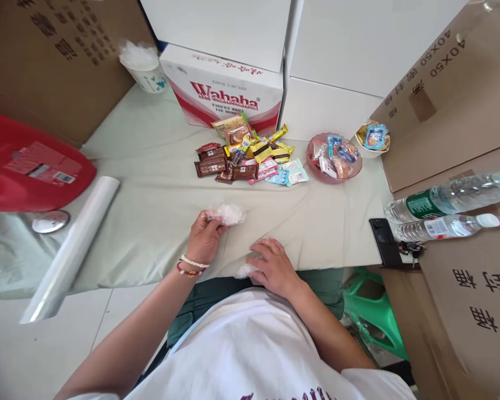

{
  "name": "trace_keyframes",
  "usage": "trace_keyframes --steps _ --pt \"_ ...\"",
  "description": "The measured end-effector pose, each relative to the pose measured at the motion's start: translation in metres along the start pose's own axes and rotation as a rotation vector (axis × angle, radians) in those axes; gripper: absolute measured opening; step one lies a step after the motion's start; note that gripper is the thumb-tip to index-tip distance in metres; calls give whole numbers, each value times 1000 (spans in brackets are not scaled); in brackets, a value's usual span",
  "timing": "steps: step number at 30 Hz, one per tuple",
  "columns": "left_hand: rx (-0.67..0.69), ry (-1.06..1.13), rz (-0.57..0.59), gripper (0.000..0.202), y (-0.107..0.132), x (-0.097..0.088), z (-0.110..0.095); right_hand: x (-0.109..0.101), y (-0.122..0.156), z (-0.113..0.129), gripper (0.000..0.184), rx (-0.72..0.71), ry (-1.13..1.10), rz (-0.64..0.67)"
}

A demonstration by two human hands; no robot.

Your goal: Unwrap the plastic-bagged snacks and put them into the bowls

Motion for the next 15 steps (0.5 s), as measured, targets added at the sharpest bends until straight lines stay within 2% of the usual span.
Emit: trace_keyframes --steps 2,4,6,9,12,14,15 --pt "22 -8 37 41 6 -8 0 -3 5 -3 20 48 36 -132" --pt "17 -23 77 42 9 -13 3 -22 -3 -14 19 133 75 -315" --pt "-15 -47 104 42 9 -16 7 -52 -24 -29 22 184 152 -488" --pt "-51 -74 130 41 6 -14 9 -108 -77 -60 30 197 307 -687" --pt "-47 -84 154 40 3 -9 7 -154 -138 -91 45 243 401 -739" --pt "-33 -76 157 40 4 -6 4 -168 -166 -97 57 261 379 -751" --pt "-25 -73 154 40 5 -6 4 -169 -172 -95 61 259 320 -747"
Point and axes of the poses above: each hand's wrist, its own y-axis away from the middle knuckle, its own x-axis out of the palm, z = x × y, the point moved 4 cm from there along -y, towards the middle knuckle, and after that the axes turned 6 degrees about x, right-handed, at the moved point
